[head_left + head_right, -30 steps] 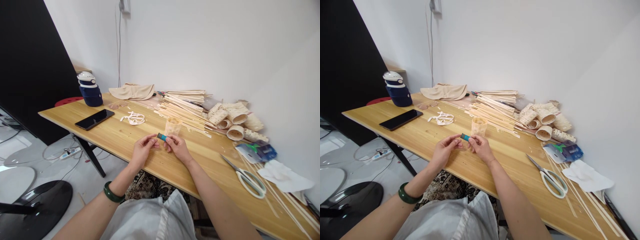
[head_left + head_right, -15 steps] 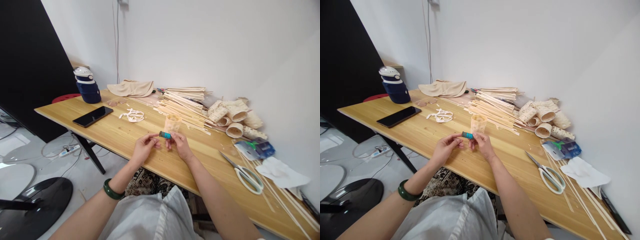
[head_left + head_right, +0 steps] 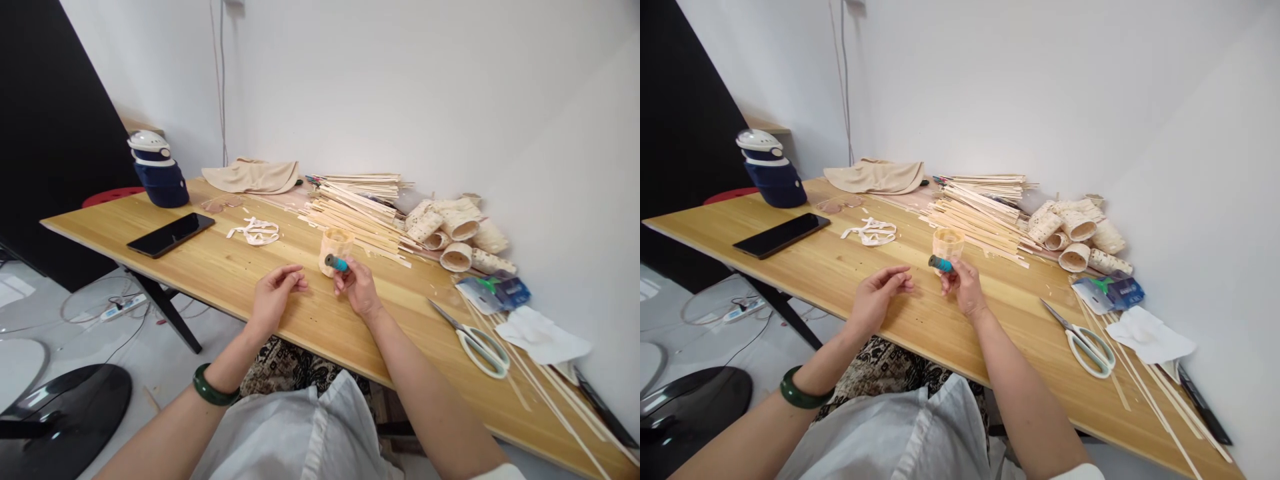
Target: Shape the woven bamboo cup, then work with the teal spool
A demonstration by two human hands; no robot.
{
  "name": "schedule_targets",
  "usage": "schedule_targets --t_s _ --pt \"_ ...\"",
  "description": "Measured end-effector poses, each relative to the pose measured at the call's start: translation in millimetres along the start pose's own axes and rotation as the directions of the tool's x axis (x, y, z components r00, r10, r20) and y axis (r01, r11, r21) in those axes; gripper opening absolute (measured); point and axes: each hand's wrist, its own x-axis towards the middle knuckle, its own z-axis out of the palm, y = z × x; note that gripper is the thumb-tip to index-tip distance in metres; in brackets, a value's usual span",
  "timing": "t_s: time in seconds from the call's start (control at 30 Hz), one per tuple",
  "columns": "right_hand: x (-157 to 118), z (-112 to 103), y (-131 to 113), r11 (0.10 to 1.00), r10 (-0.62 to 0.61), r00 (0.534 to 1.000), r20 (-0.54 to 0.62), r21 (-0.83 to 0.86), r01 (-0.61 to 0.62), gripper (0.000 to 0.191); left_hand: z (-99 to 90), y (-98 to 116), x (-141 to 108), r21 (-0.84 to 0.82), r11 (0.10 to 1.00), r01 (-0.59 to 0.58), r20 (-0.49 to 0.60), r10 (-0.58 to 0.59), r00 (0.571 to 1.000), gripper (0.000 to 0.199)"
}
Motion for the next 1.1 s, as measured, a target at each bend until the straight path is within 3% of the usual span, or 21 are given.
schedule_targets --t_s 0.07,0.23,0.47,0.67,0.9,1.1 --pt "-0.4 1.2 1.2 1.0 0.02 0.999 0.03 -0.001 -0.02 0.047 0.1 2.3 -1.1 -0.023 1.0 -0.004 0.01 0.004 1.0 0.038" --pt "-3.7 7.8 -1.9 0.997 0.066 0.993 0.097 -0.041 -0.062 0.049 2.5 6.8 -4.6 0.052 0.996 0.073 0.169 -0.081 0.982 0.059" --pt "-1.4 10.3 -0.6 0.985 0.144 0.976 0.163 -0.116 -0.125 0.058 -3.3 -1.1 2.9 0.14 0.982 0.125 0.021 -0.129 0.991 0.066" --pt "-1.9 11.3 2.1 0.976 0.19 0.96 0.208 -0.142 -0.162 0.057 -2.7 5.3 2.9 0.213 0.963 0.166 0.029 -0.176 0.984 0.059" --pt "-1.5 11.5 -0.2 0.978 0.18 0.968 0.174 -0.14 -0.157 0.054 5.1 15.4 -0.7 0.427 0.896 0.121 -0.067 -0.102 0.993 0.042" --pt "-0.1 10.5 -4.9 0.989 0.113 0.989 0.095 -0.109 -0.102 0.056 3.4 16.6 -2.1 0.52 0.852 0.061 -0.011 -0.065 0.998 0.042"
